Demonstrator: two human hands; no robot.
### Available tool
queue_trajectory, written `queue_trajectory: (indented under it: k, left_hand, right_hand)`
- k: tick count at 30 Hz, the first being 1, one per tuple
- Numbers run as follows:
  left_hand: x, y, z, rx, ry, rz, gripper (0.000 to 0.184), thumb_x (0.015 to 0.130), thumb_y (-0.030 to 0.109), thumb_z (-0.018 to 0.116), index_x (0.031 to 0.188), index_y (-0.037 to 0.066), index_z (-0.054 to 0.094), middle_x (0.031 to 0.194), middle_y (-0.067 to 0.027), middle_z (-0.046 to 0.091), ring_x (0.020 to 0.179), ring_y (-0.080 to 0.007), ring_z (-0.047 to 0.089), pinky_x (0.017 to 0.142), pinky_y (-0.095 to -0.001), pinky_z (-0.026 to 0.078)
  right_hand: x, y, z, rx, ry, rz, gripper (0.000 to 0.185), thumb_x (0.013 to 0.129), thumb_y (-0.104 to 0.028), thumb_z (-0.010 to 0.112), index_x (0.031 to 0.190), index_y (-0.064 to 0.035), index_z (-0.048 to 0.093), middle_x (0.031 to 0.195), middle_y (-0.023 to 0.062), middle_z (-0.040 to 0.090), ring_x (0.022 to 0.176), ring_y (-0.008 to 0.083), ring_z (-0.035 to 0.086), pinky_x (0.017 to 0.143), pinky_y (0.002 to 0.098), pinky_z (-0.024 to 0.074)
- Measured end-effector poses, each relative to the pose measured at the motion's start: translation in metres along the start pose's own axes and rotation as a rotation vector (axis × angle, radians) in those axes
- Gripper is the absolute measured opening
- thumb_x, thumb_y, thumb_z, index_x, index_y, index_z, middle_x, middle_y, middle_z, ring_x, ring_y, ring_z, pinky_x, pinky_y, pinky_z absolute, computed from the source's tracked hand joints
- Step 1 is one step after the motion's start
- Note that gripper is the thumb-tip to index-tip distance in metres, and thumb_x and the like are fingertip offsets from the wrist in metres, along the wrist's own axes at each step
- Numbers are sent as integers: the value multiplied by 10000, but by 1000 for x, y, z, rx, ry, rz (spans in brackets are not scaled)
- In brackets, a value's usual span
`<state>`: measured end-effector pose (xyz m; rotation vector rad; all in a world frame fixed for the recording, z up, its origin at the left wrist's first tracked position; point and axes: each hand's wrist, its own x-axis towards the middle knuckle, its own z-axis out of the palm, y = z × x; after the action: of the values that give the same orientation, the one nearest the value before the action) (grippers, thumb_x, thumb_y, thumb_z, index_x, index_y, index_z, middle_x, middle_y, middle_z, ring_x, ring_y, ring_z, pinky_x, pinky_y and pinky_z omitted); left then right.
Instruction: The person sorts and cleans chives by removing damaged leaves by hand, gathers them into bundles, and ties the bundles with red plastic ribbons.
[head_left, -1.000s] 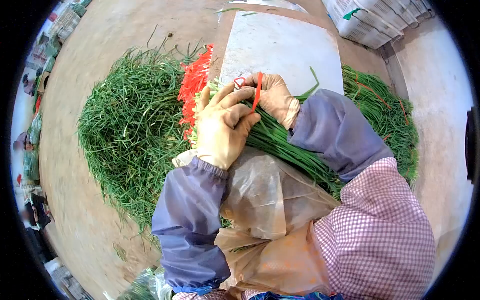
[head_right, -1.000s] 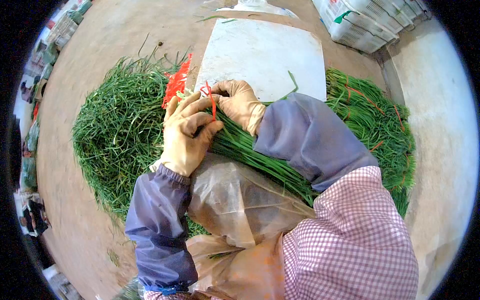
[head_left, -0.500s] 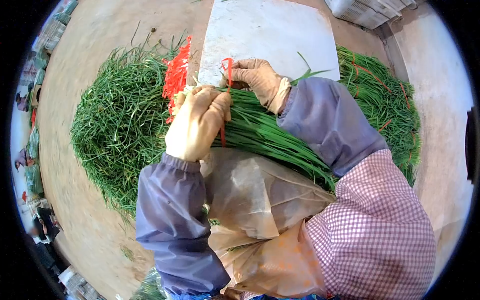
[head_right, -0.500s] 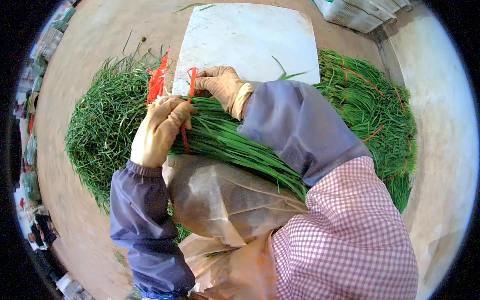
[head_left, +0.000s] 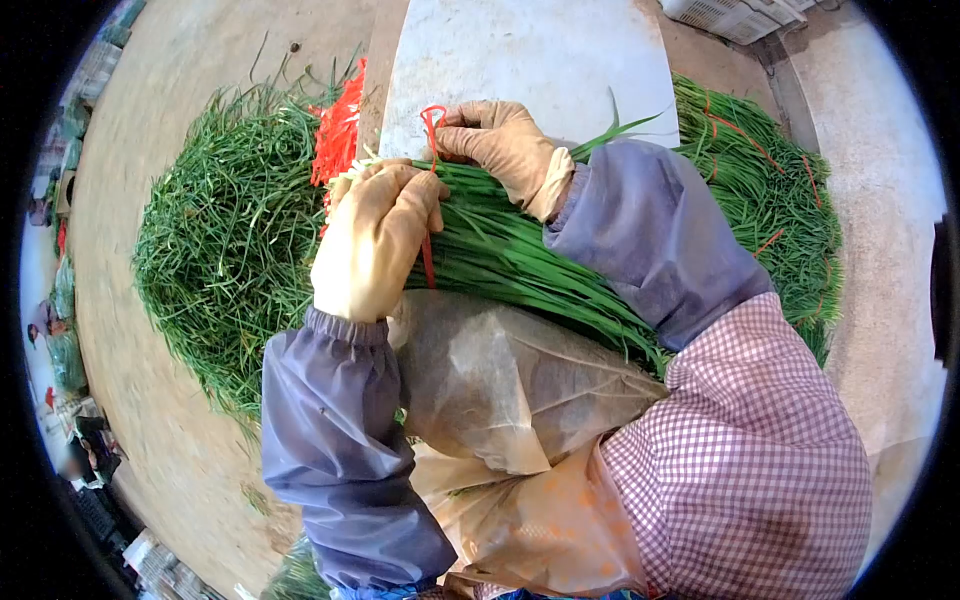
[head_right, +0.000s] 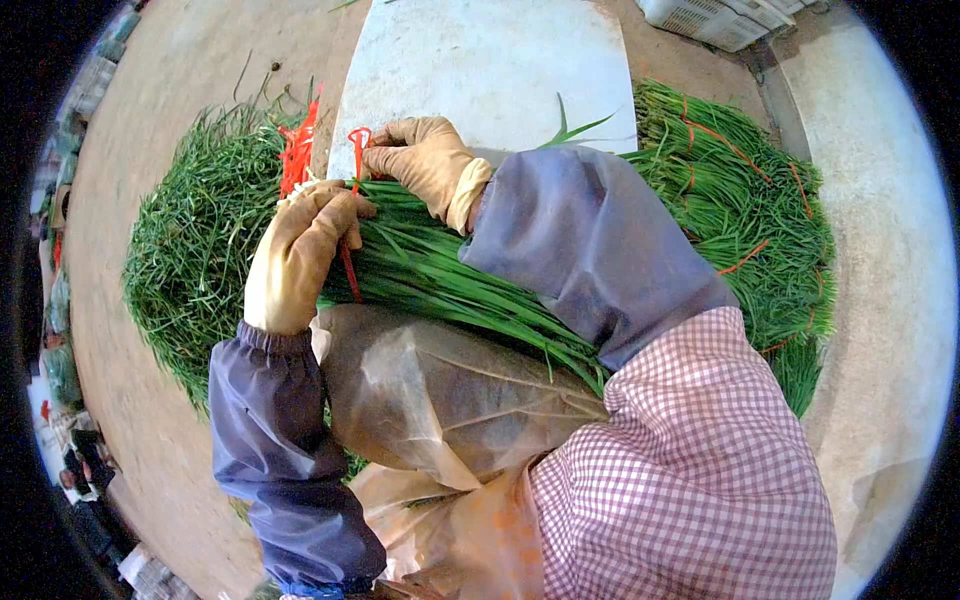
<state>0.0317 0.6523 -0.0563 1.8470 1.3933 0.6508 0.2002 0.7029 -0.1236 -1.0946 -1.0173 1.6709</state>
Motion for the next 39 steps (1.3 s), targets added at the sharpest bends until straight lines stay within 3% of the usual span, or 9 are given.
queue_trajectory:
  k: [4,11,17,18,22,27,34,37,39]
  left_hand:
    - [0,2,-2,65,-20,0,324,950,250,474,885,-10,655,761,-67,577,781,-196,526,773,-309,395]
    - [0,-4,13,165,151,83,294,932,249,542,876,-14,660,775,-115,626,782,-259,561,797,-338,405]
    - [-4,7,13,9,191,-91,273,877,259,660,917,-11,663,861,-161,649,884,-301,584,834,-380,437]
    - [-2,-1,8,165,138,-46,460,831,304,728,1156,1,608,1005,-197,653,1026,-303,595,907,-395,447]
    - [-6,-20,-26,107,-171,197,971,733,359,819,1462,14,279,1360,-246,487,1287,-327,466,1079,-396,363]
    - [-5,-15,-14,697,-225,238,1144,568,400,865,1452,-16,271,1448,-214,388,1345,-345,373,1116,-476,294]
    - [2,-23,26,865,128,51,752,711,373,712,1331,32,459,1275,-120,519,1190,-266,493,927,-522,377]
    - [20,-39,38,880,329,-90,711,712,346,719,1297,13,489,1191,-136,561,1115,-274,528,915,-517,383]
    - [16,-23,31,889,281,-113,864,652,421,791,1328,9,446,1175,-134,565,1099,-281,545,899,-501,414]
  right_hand:
    - [-12,-6,-3,-175,-179,-110,138,849,-53,648,975,-8,680,900,41,675,820,108,610,788,256,500]
    - [-10,-9,-14,250,-304,85,211,916,-175,612,1014,-5,690,927,79,691,845,137,627,819,286,503]
    - [-16,-23,2,-409,-119,-237,179,885,-188,684,941,-22,716,894,80,699,802,175,649,742,291,512]
    - [-14,-22,3,-576,-60,-395,178,870,-184,689,934,-19,713,880,101,699,792,206,659,725,314,515]
    - [0,-39,2,-1046,-65,-758,208,887,-209,669,949,-12,691,836,127,660,759,238,642,685,325,505]
    - [40,-56,12,-1137,-132,-665,200,870,-181,667,930,9,660,816,173,647,740,303,631,683,369,501]
    - [-55,-54,58,-744,-194,-1002,217,901,-235,647,938,-21,646,739,127,622,700,274,630,656,348,504]
    - [-112,-42,53,-137,-161,34,224,932,-236,578,781,-70,579,645,1,537,540,54,432,465,208,316]
    - [-132,-5,33,84,-66,83,227,940,-242,535,779,-90,585,695,7,558,483,54,393,433,208,289]
